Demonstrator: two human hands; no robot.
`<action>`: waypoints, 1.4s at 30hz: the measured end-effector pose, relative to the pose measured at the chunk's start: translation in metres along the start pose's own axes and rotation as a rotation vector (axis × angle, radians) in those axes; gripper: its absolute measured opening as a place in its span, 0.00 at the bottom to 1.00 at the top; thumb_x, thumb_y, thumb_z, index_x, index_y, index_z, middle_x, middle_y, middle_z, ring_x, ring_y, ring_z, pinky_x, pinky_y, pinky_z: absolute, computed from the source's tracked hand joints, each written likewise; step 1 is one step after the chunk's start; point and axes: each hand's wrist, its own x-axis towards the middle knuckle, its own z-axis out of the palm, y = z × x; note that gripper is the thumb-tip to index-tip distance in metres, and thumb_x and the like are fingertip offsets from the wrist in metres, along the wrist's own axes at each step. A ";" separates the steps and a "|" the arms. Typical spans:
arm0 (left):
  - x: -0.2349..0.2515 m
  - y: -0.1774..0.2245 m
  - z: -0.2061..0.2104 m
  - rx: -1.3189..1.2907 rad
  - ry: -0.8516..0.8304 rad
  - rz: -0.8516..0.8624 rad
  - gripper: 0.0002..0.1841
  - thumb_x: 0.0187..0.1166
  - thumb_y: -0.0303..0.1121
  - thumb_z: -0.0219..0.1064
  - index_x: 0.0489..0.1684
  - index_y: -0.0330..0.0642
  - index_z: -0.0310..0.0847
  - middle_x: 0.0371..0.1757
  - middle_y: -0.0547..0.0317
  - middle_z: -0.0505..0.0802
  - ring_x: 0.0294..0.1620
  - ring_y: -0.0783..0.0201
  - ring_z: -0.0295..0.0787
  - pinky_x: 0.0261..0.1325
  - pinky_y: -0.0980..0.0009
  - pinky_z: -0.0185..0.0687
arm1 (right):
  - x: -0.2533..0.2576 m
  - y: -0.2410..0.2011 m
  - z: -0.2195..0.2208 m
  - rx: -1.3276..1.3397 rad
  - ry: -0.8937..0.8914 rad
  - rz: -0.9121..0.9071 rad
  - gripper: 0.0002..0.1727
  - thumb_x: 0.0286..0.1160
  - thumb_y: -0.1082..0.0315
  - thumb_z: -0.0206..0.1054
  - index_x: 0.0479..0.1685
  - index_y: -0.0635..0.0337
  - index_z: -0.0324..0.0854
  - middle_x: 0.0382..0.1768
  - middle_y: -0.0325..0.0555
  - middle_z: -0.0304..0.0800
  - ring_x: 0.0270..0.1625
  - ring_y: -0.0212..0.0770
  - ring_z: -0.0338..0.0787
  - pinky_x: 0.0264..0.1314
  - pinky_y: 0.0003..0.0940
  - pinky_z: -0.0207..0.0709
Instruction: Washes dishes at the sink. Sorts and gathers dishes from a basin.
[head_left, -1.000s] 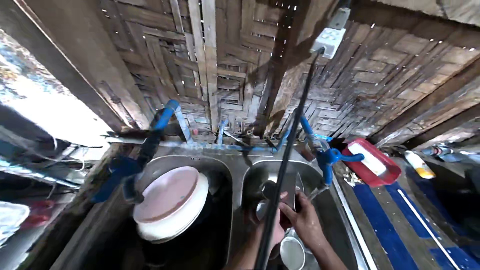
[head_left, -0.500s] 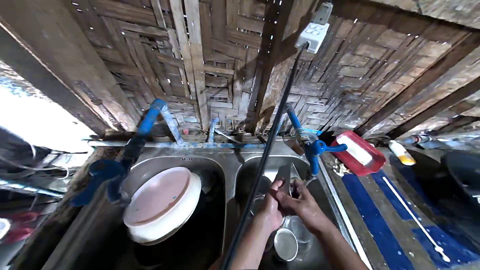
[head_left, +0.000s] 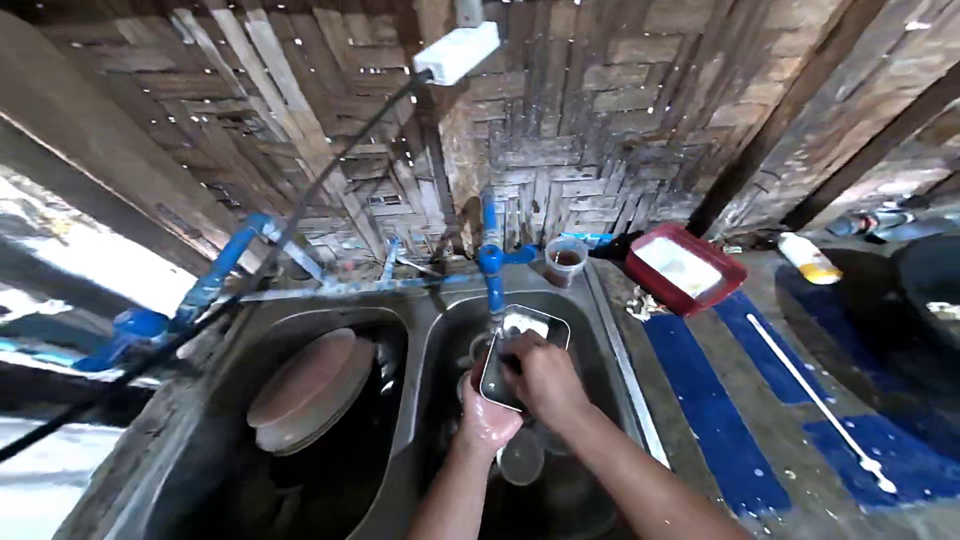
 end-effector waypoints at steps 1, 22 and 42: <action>0.001 -0.004 0.003 0.027 -0.002 0.012 0.35 0.84 0.66 0.34 0.54 0.50 0.81 0.47 0.51 0.93 0.50 0.54 0.92 0.49 0.47 0.88 | 0.003 0.004 0.006 0.092 -0.024 0.027 0.17 0.79 0.55 0.65 0.56 0.54 0.89 0.54 0.48 0.93 0.58 0.48 0.92 0.65 0.51 0.83; 0.038 0.049 0.007 0.326 0.243 0.144 0.22 0.91 0.49 0.51 0.52 0.41 0.84 0.41 0.48 0.92 0.40 0.55 0.90 0.41 0.55 0.88 | 0.064 0.002 0.074 0.545 0.213 0.031 0.15 0.72 0.62 0.72 0.52 0.60 0.86 0.42 0.44 0.93 0.46 0.35 0.92 0.57 0.37 0.86; 0.062 0.085 -0.015 0.622 0.380 -0.145 0.26 0.88 0.55 0.53 0.69 0.45 0.80 0.61 0.44 0.89 0.61 0.48 0.86 0.58 0.42 0.82 | 0.014 -0.004 0.093 0.406 -0.099 -0.052 0.40 0.68 0.60 0.73 0.85 0.58 0.67 0.75 0.49 0.80 0.77 0.42 0.79 0.81 0.43 0.75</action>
